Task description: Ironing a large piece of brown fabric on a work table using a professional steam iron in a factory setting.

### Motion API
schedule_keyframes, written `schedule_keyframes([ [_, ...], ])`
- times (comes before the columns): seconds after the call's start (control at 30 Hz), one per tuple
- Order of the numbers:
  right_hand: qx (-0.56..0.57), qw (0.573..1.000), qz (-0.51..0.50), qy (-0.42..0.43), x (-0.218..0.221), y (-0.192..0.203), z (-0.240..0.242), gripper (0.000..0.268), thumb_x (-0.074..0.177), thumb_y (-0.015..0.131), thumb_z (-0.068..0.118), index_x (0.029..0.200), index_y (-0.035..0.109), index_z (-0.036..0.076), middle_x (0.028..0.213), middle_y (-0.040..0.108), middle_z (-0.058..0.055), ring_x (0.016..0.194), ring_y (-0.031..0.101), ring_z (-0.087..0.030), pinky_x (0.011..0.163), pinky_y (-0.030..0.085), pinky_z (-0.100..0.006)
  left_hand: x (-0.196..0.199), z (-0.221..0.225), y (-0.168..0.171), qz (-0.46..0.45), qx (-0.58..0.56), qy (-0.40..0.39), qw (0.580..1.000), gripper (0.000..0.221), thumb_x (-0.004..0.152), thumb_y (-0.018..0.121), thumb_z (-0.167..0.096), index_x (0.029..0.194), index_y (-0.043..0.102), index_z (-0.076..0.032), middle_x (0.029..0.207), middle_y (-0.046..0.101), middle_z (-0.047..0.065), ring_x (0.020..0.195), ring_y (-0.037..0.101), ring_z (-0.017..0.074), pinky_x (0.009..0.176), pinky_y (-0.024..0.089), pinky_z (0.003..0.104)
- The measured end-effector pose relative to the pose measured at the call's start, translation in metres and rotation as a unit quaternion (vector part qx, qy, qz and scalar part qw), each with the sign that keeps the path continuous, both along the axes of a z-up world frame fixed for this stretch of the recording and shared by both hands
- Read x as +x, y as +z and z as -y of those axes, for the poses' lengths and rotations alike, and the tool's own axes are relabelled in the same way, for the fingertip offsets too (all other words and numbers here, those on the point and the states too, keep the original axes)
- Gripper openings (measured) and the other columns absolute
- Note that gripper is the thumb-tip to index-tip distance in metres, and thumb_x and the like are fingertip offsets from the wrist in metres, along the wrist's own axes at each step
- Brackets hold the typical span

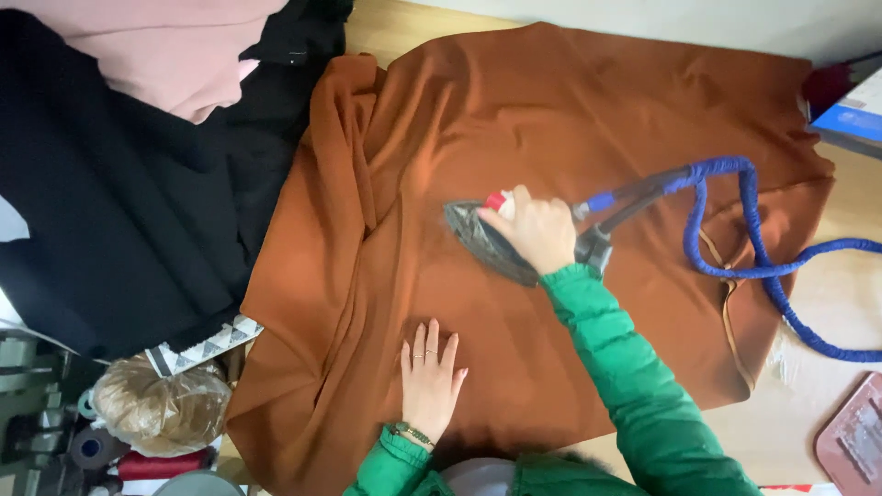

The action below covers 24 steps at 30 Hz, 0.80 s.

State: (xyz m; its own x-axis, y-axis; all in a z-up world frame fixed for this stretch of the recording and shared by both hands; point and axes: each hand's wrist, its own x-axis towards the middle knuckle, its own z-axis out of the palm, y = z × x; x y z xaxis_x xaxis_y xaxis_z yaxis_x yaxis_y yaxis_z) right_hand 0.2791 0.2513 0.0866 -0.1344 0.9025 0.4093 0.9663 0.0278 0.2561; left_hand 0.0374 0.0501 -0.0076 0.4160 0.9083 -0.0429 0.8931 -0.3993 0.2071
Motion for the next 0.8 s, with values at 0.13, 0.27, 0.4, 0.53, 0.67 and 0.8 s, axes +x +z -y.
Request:
schedule_keyframes([
  [0.13, 0.005, 0.998, -0.055, -0.037, 0.021, 0.0, -0.043, 0.068, 0.089, 0.063, 0.083, 0.082, 0.058, 0.016, 0.057, 0.06, -0.005, 0.054, 0.066, -0.035, 0.05, 0.048, -0.047, -0.003, -0.002, 0.005, 0.032, 0.007, -0.004, 0.999, 0.062, 0.089, 0.068, -0.044, 0.144, 0.053, -0.02, 0.162, 0.034, 0.02, 0.148, 0.032, 0.0375, 0.115, 0.031, 0.059],
  [0.27, -0.077, 0.987, -0.101, -0.1, 0.053, 0.001, -0.092, 0.068, 0.094, 0.055, 0.081, 0.09, 0.064, 0.014, 0.071, 0.07, -0.01, 0.069, 0.072, -0.039, 0.058, 0.052, -0.052, -0.004, -0.003, 0.005, 0.054, 0.027, -0.002, 0.998, 0.06, 0.089, 0.069, -0.043, 0.143, 0.054, -0.02, 0.161, 0.037, 0.018, 0.146, 0.036, 0.0374, 0.113, 0.033, 0.06],
  [0.4, -0.09, 0.973, -0.152, -0.15, 0.078, 0.002, -0.13, 0.073, 0.095, 0.054, 0.082, 0.09, 0.068, 0.01, 0.074, 0.073, -0.013, 0.069, 0.071, -0.04, 0.059, 0.052, -0.051, -0.002, -0.005, 0.006, 0.041, 0.019, 0.003, 0.999, 0.058, 0.09, 0.067, -0.045, 0.142, 0.055, -0.022, 0.161, 0.037, 0.016, 0.144, 0.038, 0.0377, 0.11, 0.038, 0.059],
  [0.53, -0.073, 0.971, -0.163, -0.162, 0.093, -0.003, -0.149, 0.074, 0.096, 0.054, 0.083, 0.087, 0.065, 0.01, 0.073, 0.072, -0.013, 0.067, 0.07, -0.041, 0.058, 0.05, -0.051, -0.002, -0.006, 0.003, 0.031, 0.04, 0.004, 0.999, 0.057, 0.091, 0.065, -0.047, 0.143, 0.055, -0.024, 0.161, 0.039, 0.014, 0.143, 0.041, 0.035, 0.109, 0.039, 0.057],
  [0.67, -0.061, 0.974, -0.16, -0.151, 0.097, -0.004, -0.153, 0.075, 0.096, 0.053, 0.084, 0.086, 0.062, 0.01, 0.072, 0.071, -0.011, 0.064, 0.068, -0.039, 0.056, 0.049, -0.051, -0.001, -0.009, 0.004, 0.019, 0.048, 0.01, 0.999, 0.057, 0.091, 0.065, -0.047, 0.143, 0.055, -0.025, 0.16, 0.04, 0.012, 0.142, 0.043, 0.0323, 0.107, 0.041, 0.056],
  [0.8, -0.05, 0.979, -0.142, -0.134, 0.097, -0.006, -0.149, 0.076, 0.096, 0.053, 0.085, 0.086, 0.062, 0.01, 0.07, 0.07, -0.01, 0.06, 0.067, -0.037, 0.051, 0.048, -0.05, 0.0, -0.009, 0.002, -0.007, 0.038, 0.005, 0.999, 0.071, 0.082, 0.073, -0.049, 0.145, 0.051, -0.026, 0.161, 0.037, 0.012, 0.142, 0.042, 0.0313, 0.108, 0.04, 0.055],
])
